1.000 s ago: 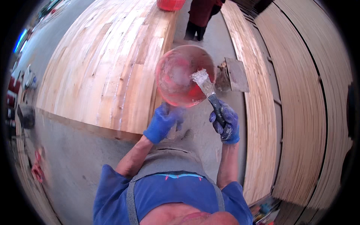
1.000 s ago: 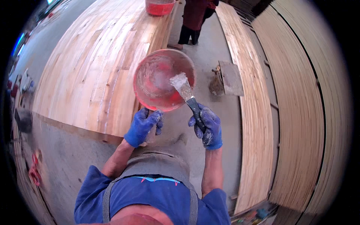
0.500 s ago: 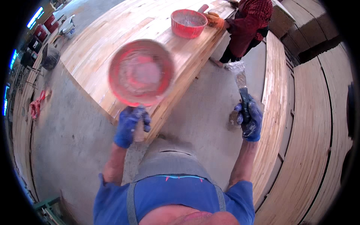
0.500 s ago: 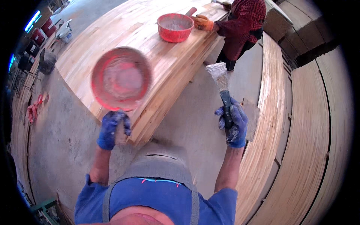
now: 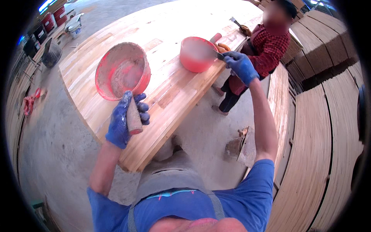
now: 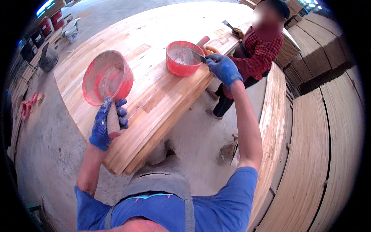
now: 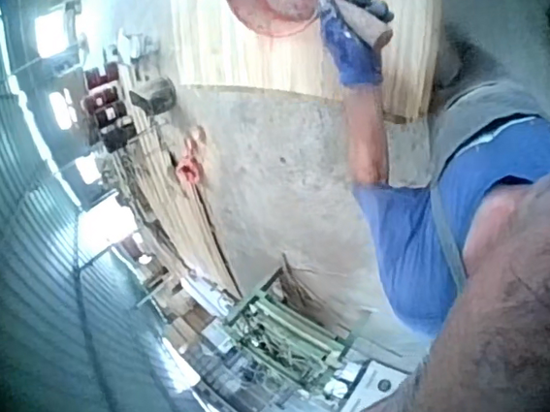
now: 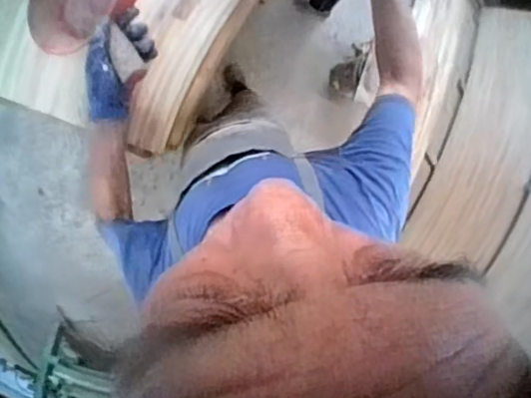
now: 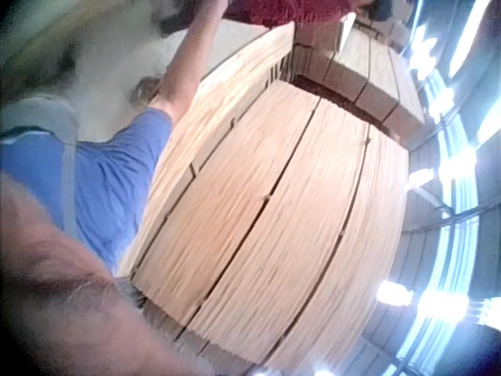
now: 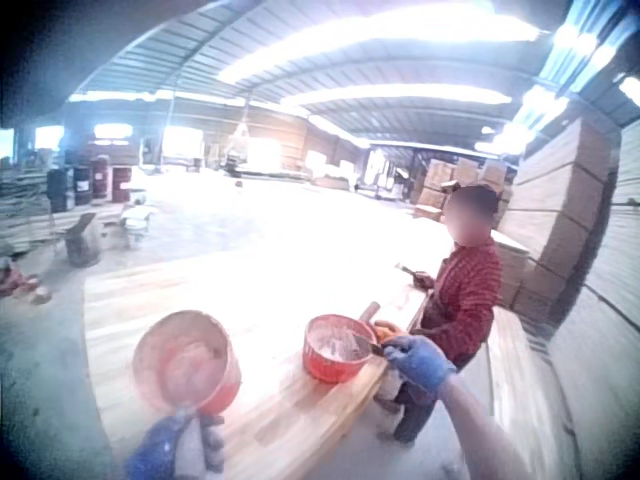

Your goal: The person lifts and stacks large wooden planks in a workshop. They then use a putty knife to scoop a white substance from a red bucket and spread it onto the surface of the stacked planks.

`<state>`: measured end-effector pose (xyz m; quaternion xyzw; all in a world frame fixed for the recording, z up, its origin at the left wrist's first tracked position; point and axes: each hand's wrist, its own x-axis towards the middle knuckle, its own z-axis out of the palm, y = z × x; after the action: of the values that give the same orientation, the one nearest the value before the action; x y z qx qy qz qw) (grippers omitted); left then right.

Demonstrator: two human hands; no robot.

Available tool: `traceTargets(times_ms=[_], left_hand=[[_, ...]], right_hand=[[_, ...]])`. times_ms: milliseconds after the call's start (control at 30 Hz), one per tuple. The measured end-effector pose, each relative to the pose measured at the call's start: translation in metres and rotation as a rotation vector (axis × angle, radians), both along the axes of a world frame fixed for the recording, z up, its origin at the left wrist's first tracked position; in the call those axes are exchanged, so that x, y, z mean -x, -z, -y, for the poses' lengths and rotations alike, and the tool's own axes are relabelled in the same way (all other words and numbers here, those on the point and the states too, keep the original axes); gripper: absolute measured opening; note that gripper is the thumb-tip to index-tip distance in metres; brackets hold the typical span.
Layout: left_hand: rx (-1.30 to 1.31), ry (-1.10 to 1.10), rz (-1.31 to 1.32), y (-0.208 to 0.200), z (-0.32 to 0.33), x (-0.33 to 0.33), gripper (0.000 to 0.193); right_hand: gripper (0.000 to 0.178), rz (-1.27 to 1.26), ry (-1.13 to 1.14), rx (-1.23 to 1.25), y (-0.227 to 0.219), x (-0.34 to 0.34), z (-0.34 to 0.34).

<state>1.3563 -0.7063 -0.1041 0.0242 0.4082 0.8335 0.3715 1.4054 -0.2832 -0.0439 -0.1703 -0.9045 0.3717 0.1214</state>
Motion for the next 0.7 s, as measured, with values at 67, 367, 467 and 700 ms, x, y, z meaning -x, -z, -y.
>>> traceTargets(times_ms=[67, 367, 467, 700], left_hand=[[-0.015, -0.011, -0.030, 0.004, -0.030, 0.020, 0.049], [0.027, -0.159, -0.008, 0.028, -0.184, 0.089, 0.047], [0.022, -0.189, 0.017, 0.038, -0.217, 0.101, 0.047], [0.135, -0.214, -0.073, 0.065, -0.234, 0.114, 0.053]], right_hand=[[0.027, 0.069, -0.056, -0.174, 0.008, 0.047, -0.032], [0.018, 0.229, -0.416, -0.732, -0.001, 0.128, -0.065], [0.017, 0.331, -0.500, -0.692, -0.012, 0.131, -0.075], [0.026, 0.514, -0.333, 0.187, 0.004, 0.137, -0.098]])
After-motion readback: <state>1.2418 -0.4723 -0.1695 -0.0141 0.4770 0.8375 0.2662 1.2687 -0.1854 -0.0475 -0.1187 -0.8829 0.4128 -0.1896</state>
